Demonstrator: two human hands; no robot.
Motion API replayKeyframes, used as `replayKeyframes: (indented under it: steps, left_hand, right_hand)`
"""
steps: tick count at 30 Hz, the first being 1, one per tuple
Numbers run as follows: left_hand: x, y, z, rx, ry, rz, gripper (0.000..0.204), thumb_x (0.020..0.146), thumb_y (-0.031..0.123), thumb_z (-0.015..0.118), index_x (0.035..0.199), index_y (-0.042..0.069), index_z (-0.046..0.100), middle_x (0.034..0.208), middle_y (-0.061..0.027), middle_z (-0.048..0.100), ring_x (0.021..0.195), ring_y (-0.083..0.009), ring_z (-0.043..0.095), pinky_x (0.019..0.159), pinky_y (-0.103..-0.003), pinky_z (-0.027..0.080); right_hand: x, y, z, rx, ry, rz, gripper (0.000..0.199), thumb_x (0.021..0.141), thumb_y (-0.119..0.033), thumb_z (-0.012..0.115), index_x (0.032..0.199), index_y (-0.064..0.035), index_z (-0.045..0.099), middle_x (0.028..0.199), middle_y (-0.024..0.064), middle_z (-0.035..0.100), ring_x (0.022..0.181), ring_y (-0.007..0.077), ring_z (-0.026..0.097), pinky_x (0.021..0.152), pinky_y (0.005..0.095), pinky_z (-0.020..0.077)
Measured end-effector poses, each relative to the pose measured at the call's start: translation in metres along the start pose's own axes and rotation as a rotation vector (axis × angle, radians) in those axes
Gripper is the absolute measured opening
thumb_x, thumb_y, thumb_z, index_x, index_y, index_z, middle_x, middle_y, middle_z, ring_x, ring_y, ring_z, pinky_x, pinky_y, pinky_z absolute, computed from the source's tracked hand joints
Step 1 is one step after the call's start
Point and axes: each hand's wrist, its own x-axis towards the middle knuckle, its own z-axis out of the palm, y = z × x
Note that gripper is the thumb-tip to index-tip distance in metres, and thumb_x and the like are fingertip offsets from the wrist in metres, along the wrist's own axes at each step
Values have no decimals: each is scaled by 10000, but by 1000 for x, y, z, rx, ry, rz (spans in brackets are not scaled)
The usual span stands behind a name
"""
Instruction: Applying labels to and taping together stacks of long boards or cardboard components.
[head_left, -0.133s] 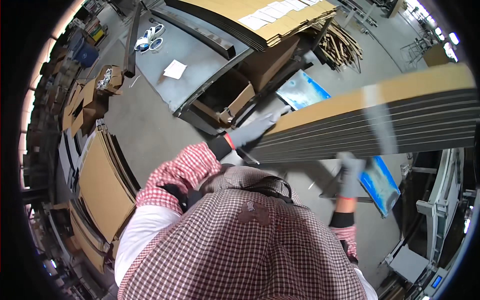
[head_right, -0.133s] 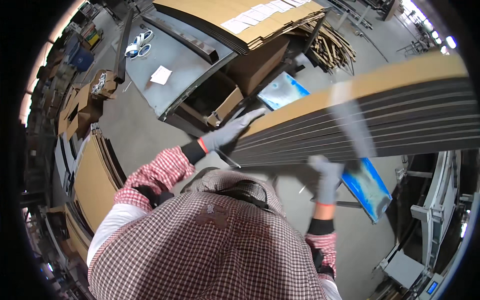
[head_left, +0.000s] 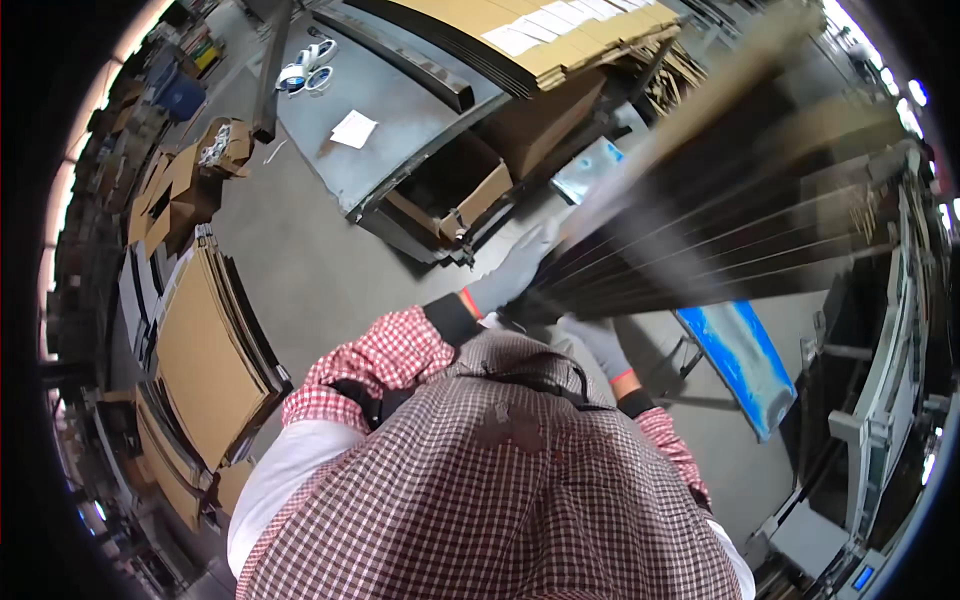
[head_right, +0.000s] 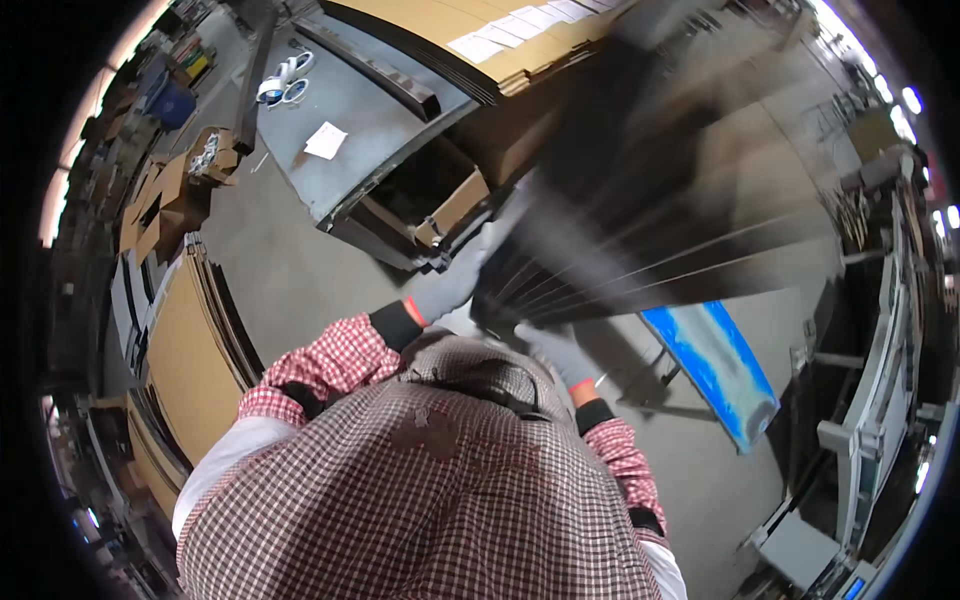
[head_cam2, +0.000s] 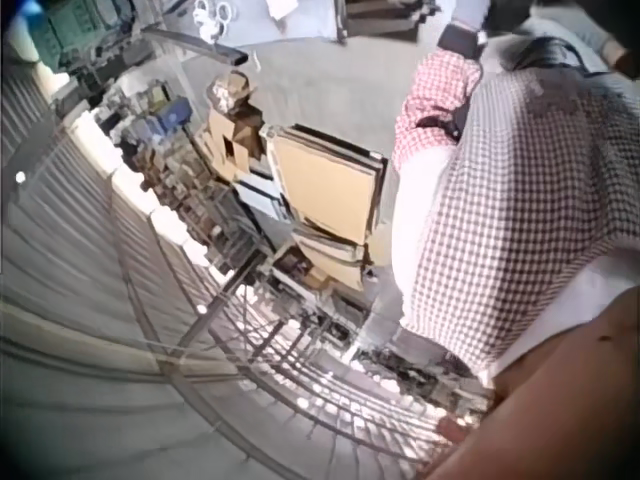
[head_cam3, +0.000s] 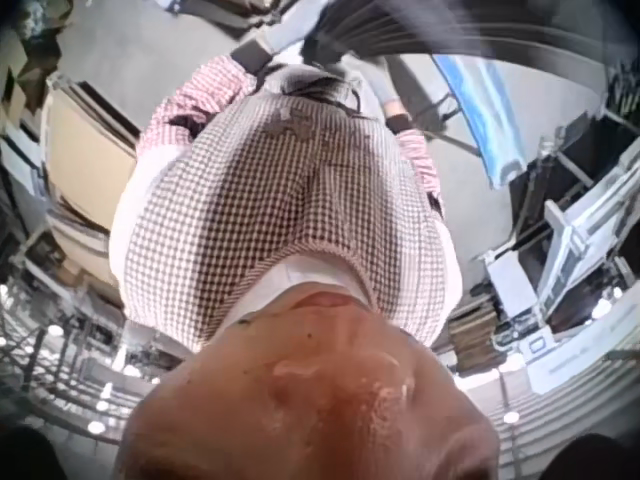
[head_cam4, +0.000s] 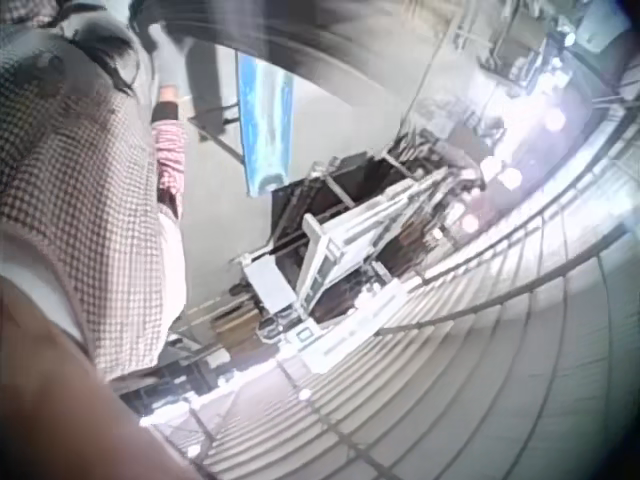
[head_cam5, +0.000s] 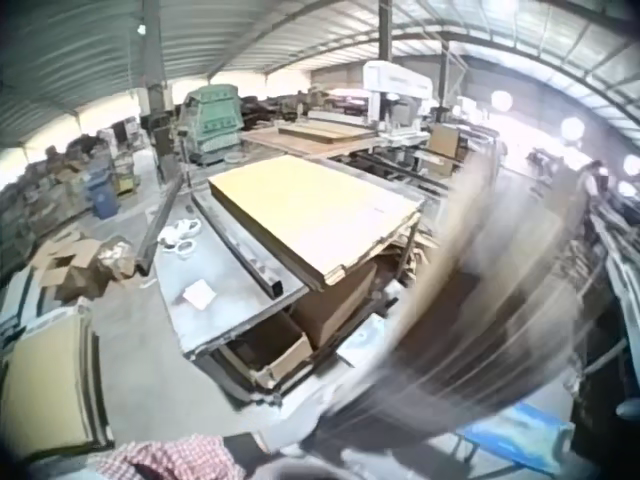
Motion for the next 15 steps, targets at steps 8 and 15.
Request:
replayKeyframes:
  steps: [8, 15]
  left_hand:
    - [-42, 57, -14, -459, 154, -144, 523, 892, 251, 616, 1309, -34, 481, 1179, -121, 590, 1064, -166, 585, 937, -300, 467]
    - [-34, -31, -17, -124, 72, -212, 351, 957, 338, 565, 1116, 29, 610, 1031, -16, 612, 967, -105, 541, 888, -285, 457]
  right_hand:
    - [-58, -149, 31, -765, 26, -614, 813, 579, -281, 870, 1229, -13, 463, 1178, 188, 568, 1099, 291, 586, 928, 368, 476]
    - [2, -78, 13, -726, -24, -582, 816, 582, -293, 877, 1203, -12, 429, 1110, 149, 547, 1004, 301, 595, 862, 393, 495]
